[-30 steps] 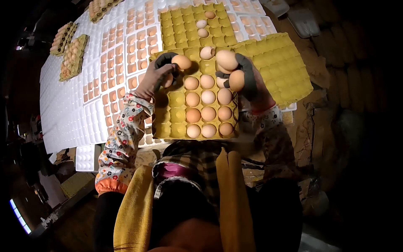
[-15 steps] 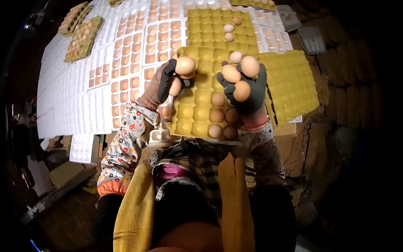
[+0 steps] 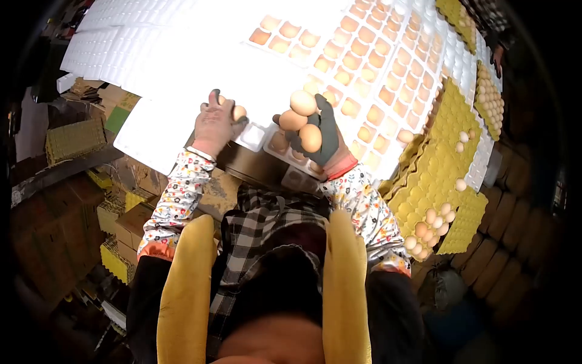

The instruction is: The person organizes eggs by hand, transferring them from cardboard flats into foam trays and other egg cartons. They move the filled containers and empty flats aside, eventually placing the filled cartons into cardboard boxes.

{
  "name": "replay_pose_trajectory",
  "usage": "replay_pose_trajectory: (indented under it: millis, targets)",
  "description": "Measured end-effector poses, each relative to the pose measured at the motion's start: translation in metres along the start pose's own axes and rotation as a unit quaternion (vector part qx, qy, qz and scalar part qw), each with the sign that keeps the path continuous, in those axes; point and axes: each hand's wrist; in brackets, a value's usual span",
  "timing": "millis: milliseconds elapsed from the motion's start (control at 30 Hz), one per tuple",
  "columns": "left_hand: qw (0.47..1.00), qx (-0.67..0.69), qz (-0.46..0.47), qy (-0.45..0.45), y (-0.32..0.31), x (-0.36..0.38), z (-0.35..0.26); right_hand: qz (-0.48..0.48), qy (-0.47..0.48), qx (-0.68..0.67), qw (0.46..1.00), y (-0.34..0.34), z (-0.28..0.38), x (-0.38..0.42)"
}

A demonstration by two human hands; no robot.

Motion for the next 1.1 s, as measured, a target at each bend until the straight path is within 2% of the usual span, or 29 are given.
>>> replay_pose_trajectory:
  millis: [33,67,100,133,167,200,233,300,367,400,433,500,567,633,667,700,733,767,833,900,933,967,1000,1033,1067,1100]
  targets:
    - [0.996,-0.071,0.047,-0.019,-0.003,-0.011,0.003,-0.002,-0.1,-0.116,0.988,-0.008,-0.004,-0.021]
    - [0.998,-0.044,0.011,-0.05,-0.02,-0.02,0.013,-0.054,-0.163,-0.097,0.98,-0.014,-0.003,-0.023]
    - [0.997,-0.025,0.005,-0.074,-0.02,-0.025,0.015,0.007,-0.096,0.125,0.987,-0.006,-0.009,-0.046]
    - [0.992,0.006,-0.054,-0.11,-0.025,-0.027,0.017,-0.011,-0.03,0.364,0.931,-0.012,-0.014,-0.052]
    - [0.982,0.035,-0.111,-0.149,-0.031,-0.032,0.019,-0.029,0.038,0.578,0.815,-0.018,-0.021,-0.057]
    - [0.963,0.092,-0.169,-0.189,-0.035,-0.041,0.019,0.032,0.007,0.655,0.755,-0.017,-0.028,-0.068]
    - [0.956,0.1,-0.164,-0.222,-0.04,-0.05,0.017,0.065,0.066,0.706,0.702,-0.016,-0.033,-0.072]
    - [0.939,0.111,-0.16,-0.284,-0.04,-0.071,0.011,0.007,-0.022,0.636,0.771,-0.013,-0.034,-0.088]
    - [0.959,0.115,-0.053,-0.253,-0.031,-0.082,0.005,-0.02,0.001,0.528,0.849,-0.003,-0.025,-0.099]
    - [0.962,0.135,-0.005,-0.239,-0.017,-0.089,0.004,-0.023,0.035,0.535,0.844,-0.002,-0.022,-0.102]
    - [0.961,0.151,0.043,-0.227,-0.008,-0.096,0.003,-0.029,0.014,0.544,0.839,-0.001,-0.018,-0.107]
    - [0.934,0.284,-0.053,-0.211,-0.006,-0.11,0.003,-0.031,-0.031,0.558,0.829,-0.002,-0.009,-0.116]
    - [0.853,0.44,-0.194,-0.204,-0.016,-0.137,-0.01,-0.158,0.022,0.481,0.862,0.002,-0.019,-0.136]
    - [0.863,0.357,-0.286,-0.216,-0.033,-0.165,-0.029,-0.212,0.104,0.391,0.89,0.009,-0.034,-0.16]
    - [0.922,0.196,-0.274,-0.19,-0.042,-0.167,-0.036,-0.202,0.138,0.399,0.884,0.011,-0.036,-0.159]
    - [0.932,0.099,-0.279,-0.209,-0.055,-0.172,-0.037,-0.205,0.172,0.411,0.872,0.013,-0.033,-0.156]
    - [0.928,0.06,-0.282,-0.236,-0.056,-0.171,-0.037,-0.225,0.229,0.396,0.86,0.014,-0.031,-0.14]
    - [0.922,0.076,-0.299,-0.233,-0.062,-0.173,-0.038,-0.257,0.28,0.391,0.838,0.018,-0.032,-0.113]
    - [0.924,0.127,-0.271,-0.239,-0.058,-0.168,-0.04,-0.245,0.275,0.437,0.821,0.032,-0.02,-0.039]
    - [0.92,0.145,-0.276,-0.236,-0.061,-0.171,-0.039,-0.287,0.234,0.431,0.823,0.045,-0.001,0.055]
    - [0.934,0.137,-0.256,-0.21,-0.063,-0.175,-0.038,-0.338,0.194,0.447,0.805,0.051,0.014,0.103]
    - [0.947,0.185,-0.218,-0.148,-0.058,-0.175,-0.047,-0.378,0.155,0.455,0.791,0.062,0.027,0.153]
    - [0.907,0.339,-0.194,-0.157,-0.053,-0.169,-0.07,-0.433,0.141,0.436,0.776,0.086,0.022,0.197]
    - [0.845,0.483,-0.167,-0.159,-0.046,-0.156,-0.093,-0.483,0.109,0.454,0.74,0.112,0.023,0.242]
    - [0.858,0.444,-0.133,-0.22,-0.022,-0.12,-0.136,-0.55,0.106,0.361,0.746,0.129,0.037,0.275]
    - [0.868,0.4,-0.101,-0.276,-0.003,-0.072,-0.19,-0.604,0.036,0.296,0.74,0.17,0.029,0.32]
Point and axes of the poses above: each hand's wrist, its own x-axis away from the middle knuckle, its own y-axis out of the back of the hand, z = x × y, and after that the axes turned 1 degree about x, right-handed
